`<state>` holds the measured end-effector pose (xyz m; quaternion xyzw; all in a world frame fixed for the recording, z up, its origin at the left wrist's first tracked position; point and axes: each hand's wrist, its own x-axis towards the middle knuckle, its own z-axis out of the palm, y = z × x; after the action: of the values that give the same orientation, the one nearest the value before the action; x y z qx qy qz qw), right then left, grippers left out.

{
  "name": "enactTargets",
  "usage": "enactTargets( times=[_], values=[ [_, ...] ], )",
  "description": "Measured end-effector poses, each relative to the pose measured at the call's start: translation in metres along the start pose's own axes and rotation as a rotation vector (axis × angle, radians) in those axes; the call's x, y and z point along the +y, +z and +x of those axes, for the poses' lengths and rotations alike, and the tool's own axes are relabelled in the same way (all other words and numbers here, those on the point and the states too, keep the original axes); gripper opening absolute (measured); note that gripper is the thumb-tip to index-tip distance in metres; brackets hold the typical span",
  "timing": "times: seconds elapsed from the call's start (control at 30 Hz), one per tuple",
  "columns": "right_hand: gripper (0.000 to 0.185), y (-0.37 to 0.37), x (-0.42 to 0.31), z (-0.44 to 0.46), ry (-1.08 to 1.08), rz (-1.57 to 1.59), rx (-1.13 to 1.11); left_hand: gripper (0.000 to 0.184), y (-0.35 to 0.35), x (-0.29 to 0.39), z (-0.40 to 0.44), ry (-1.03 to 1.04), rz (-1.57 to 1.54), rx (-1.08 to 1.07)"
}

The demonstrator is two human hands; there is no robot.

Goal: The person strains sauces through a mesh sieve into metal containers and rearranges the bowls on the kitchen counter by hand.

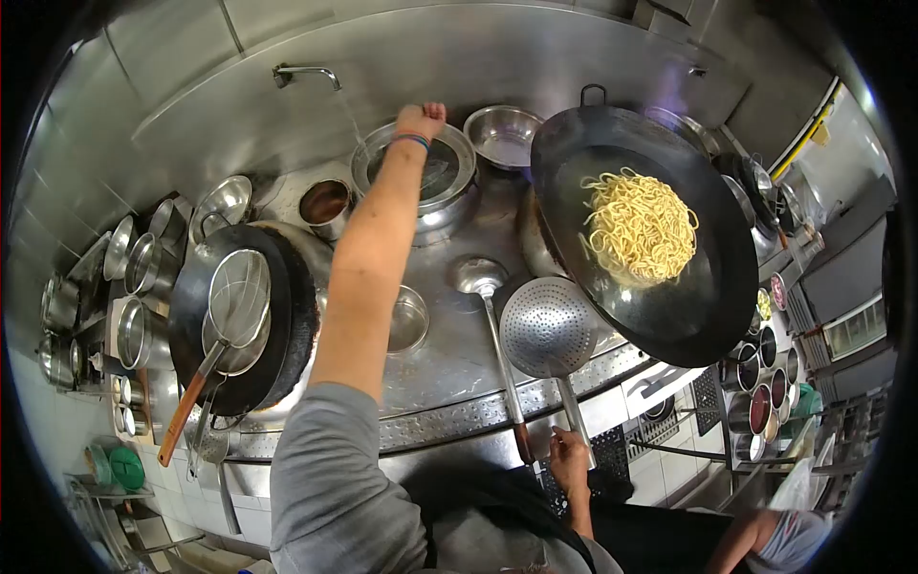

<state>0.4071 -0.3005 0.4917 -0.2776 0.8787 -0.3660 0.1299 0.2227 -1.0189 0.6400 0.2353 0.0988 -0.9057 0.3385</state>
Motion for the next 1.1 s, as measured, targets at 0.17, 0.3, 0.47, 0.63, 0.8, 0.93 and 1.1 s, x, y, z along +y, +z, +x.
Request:
enactTargets(
  times=[0.17,0.3,0.47,0.63,0.8,0.93,1.1],
  values=[
    [0.022,-0.009,-0.014,0.02,-0.078,-0.014,0.003,0.021,0.028,0.036,-0.069,0.004,0.098,0.012],
    [0.023,-0.006,-0.015,0.028,-0.078,0.023,0.0,0.012,0.015,0.028,-0.155,-0.092,0.301,-0.074],
    [0.023,-0.001,-0.028,0.038,-0.151,-0.022,-0.082,0.013,-0.031,0.025,-0.264,-0.041,0.64,-0.358],
    [0.021,0.011,-0.026,0.036,-0.262,-0.013,-0.086,0.022,-0.095,0.003,-0.372,0.024,0.817,-0.549],
    [0.021,0.012,-0.045,0.027,-0.194,0.022,-0.169,0.017,-0.159,0.015,-0.35,0.191,1.027,-0.315],
    [0.023,0.007,-0.048,0.015,-0.224,0.059,-0.118,0.031,-0.168,0.008,-0.356,0.507,1.517,0.086],
    [0.024,0.011,-0.021,-0.006,-0.172,0.025,-0.05,0.028,-0.203,0.041,-0.327,0.954,1.909,-0.019]
  ],
)
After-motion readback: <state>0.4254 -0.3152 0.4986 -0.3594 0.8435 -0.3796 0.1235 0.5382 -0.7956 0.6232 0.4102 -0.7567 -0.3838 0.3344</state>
